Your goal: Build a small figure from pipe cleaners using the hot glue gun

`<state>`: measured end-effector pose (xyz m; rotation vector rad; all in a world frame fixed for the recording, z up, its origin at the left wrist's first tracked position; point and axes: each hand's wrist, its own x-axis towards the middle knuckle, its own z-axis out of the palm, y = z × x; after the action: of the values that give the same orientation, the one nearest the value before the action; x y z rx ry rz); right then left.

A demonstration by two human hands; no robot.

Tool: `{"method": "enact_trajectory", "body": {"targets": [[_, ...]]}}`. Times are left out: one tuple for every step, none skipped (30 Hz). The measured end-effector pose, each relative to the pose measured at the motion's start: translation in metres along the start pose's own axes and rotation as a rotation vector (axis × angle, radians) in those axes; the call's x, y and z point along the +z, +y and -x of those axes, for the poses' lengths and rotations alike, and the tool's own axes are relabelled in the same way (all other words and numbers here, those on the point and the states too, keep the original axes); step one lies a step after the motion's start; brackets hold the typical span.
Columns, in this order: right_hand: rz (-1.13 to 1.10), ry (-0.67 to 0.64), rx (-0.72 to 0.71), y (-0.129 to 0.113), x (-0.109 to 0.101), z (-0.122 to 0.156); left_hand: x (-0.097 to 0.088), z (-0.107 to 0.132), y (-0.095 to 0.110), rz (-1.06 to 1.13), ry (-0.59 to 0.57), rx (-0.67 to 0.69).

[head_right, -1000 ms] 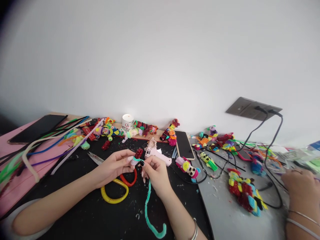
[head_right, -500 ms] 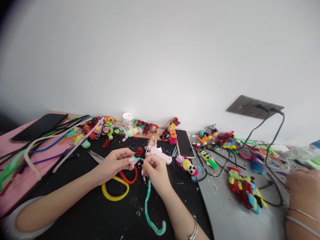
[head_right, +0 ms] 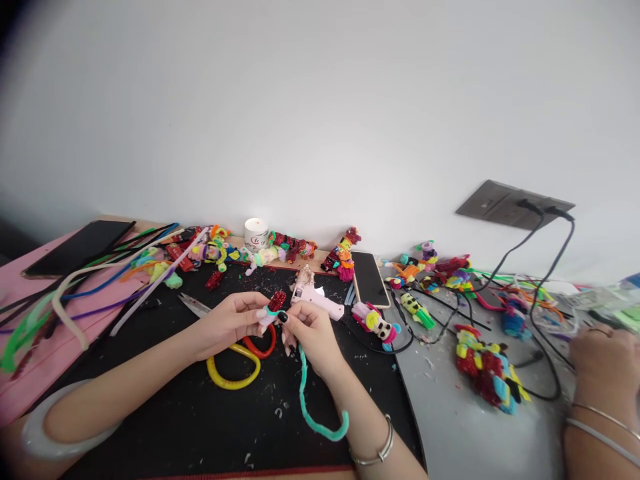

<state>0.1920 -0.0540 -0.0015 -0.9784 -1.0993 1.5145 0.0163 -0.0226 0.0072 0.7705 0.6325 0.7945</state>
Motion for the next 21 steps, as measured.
{"method": "enact_trajectory", "body": {"targets": [[-0.007,-0.008,0.005,-0.0002,0.0000,-0.0001,0.0002,0.0002,0.0002,0.009,-0.006,-0.012],[-0.014,-0.015,0.009,-0.0004,0.0000,-0.0003,0.0003,0.0004,0.0003,0.016,-0.010,-0.023],[-0.019,-0.023,0.012,-0.0005,-0.0001,-0.0005,0.0002,0.0006,0.0003,0.023,-0.012,-0.031],[-0.026,-0.029,0.014,-0.0004,-0.0002,-0.0008,0.0001,0.0007,0.0001,0.030,-0.014,-0.038],[-0.034,-0.035,0.014,-0.0003,-0.0003,-0.0012,-0.0002,0.0007,-0.0003,0.035,-0.014,-0.042],[-0.044,-0.040,0.014,-0.0001,-0.0004,-0.0015,-0.0006,0.0006,-0.0008,0.041,-0.012,-0.043],[-0.053,-0.044,0.015,0.0001,-0.0005,-0.0017,-0.0010,0.0005,-0.0013,0.046,-0.008,-0.044],[-0.061,-0.047,0.016,0.0003,-0.0005,-0.0020,-0.0015,0.0002,-0.0019,0.050,-0.005,-0.043],[-0.068,-0.047,0.018,0.0005,-0.0004,-0.0021,-0.0021,-0.0001,-0.0025,0.052,-0.004,-0.041],[-0.073,-0.046,0.022,0.0007,-0.0003,-0.0022,-0.0026,-0.0005,-0.0031,0.053,-0.005,-0.038],[-0.078,-0.046,0.026,0.0008,-0.0001,-0.0023,-0.0030,-0.0009,-0.0036,0.053,-0.006,-0.034],[-0.083,-0.046,0.030,0.0009,0.0001,-0.0023,-0.0033,-0.0013,-0.0040,0.054,-0.007,-0.029],[-0.089,-0.049,0.033,0.0010,0.0003,-0.0022,-0.0034,-0.0016,-0.0043,0.054,-0.008,-0.026],[-0.096,-0.053,0.036,0.0011,0.0005,-0.0021,-0.0033,-0.0019,-0.0044,0.052,-0.005,-0.024],[-0.104,-0.059,0.038,0.0013,0.0007,-0.0021,-0.0030,-0.0020,-0.0044,0.050,0.003,-0.019],[-0.111,-0.063,0.038,0.0014,0.0009,-0.0020,-0.0025,-0.0021,-0.0042,0.045,0.010,-0.013],[-0.117,-0.065,0.038,0.0016,0.0010,-0.0019,-0.0019,-0.0021,-0.0038,0.039,0.015,-0.008],[-0.122,-0.064,0.039,0.0017,0.0012,-0.0018,-0.0014,-0.0019,-0.0034,0.030,0.016,-0.002],[-0.126,-0.061,0.040,0.0019,0.0013,-0.0017,-0.0010,-0.0018,-0.0029,0.022,0.012,0.004],[-0.130,-0.056,0.044,0.0019,0.0015,-0.0016,-0.0009,-0.0016,-0.0025,0.014,0.004,0.011],[-0.132,-0.049,0.048,0.0019,0.0017,-0.0015,-0.0009,-0.0015,-0.0023,0.007,-0.006,0.018]]}}
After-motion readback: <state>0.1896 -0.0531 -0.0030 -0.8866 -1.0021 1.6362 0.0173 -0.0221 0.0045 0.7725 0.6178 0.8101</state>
